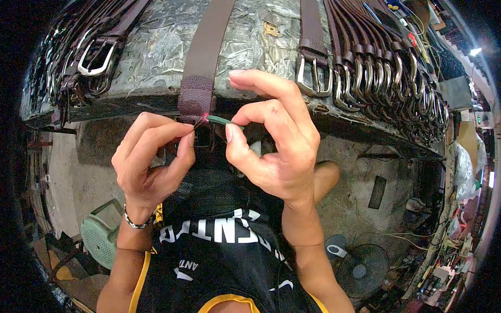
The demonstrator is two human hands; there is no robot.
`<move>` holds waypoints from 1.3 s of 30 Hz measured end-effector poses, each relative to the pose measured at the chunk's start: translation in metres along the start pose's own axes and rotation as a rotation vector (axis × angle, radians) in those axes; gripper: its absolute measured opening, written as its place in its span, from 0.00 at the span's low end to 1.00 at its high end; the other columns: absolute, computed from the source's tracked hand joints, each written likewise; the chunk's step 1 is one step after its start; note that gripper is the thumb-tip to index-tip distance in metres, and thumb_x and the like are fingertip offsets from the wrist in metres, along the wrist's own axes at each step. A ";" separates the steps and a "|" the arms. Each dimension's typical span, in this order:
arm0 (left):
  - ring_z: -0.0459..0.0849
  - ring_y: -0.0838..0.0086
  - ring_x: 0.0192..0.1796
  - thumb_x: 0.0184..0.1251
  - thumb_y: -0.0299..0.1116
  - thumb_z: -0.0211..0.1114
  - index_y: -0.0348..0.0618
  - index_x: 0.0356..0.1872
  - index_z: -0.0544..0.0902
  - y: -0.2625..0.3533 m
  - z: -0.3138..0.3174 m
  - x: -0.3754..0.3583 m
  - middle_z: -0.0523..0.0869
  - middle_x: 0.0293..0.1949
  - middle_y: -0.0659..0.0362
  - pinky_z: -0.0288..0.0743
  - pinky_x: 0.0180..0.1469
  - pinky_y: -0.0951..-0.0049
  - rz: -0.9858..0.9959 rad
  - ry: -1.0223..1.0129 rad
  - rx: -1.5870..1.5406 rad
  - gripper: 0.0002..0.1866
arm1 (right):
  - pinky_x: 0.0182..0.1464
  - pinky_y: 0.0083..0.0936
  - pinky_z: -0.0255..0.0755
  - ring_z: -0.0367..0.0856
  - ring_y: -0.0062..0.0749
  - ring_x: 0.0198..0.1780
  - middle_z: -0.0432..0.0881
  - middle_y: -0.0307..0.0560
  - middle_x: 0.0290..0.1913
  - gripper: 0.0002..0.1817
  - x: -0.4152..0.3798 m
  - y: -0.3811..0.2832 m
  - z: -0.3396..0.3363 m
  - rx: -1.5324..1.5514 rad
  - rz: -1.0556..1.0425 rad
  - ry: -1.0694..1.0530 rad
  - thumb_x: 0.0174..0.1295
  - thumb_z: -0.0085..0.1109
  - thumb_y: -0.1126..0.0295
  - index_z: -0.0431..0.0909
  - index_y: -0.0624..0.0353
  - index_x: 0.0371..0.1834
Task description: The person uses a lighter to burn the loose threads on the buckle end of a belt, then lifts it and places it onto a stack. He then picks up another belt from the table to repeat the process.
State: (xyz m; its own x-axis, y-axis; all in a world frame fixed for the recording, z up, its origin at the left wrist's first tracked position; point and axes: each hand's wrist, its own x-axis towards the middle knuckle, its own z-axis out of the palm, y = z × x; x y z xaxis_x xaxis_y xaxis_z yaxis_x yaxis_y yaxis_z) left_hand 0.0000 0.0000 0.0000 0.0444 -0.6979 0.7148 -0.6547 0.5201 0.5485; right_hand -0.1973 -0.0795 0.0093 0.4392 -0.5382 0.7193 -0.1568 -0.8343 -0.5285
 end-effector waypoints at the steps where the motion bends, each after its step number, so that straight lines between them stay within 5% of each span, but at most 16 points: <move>1: 0.87 0.67 0.30 0.52 0.16 0.76 0.38 0.38 0.88 -0.001 0.001 0.000 0.86 0.31 0.56 0.79 0.32 0.72 0.010 0.009 0.003 0.12 | 0.66 0.43 0.77 0.86 0.52 0.60 0.82 0.68 0.61 0.08 0.000 0.000 0.000 0.002 0.006 0.001 0.54 0.67 0.83 0.79 0.68 0.36; 39: 0.84 0.72 0.30 0.51 0.13 0.74 0.35 0.36 0.88 0.001 -0.006 -0.003 0.86 0.30 0.55 0.76 0.32 0.75 -0.038 0.021 -0.003 0.11 | 0.63 0.39 0.78 0.85 0.47 0.57 0.83 0.63 0.59 0.08 0.000 0.000 0.008 -0.026 0.000 0.040 0.53 0.70 0.81 0.81 0.66 0.35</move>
State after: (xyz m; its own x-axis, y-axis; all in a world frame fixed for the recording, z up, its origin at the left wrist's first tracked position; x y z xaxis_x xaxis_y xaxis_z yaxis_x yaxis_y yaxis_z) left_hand 0.0038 0.0060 0.0008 0.0851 -0.7063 0.7028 -0.6503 0.4950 0.5762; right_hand -0.1903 -0.0784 0.0052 0.4040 -0.5419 0.7370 -0.1800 -0.8370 -0.5168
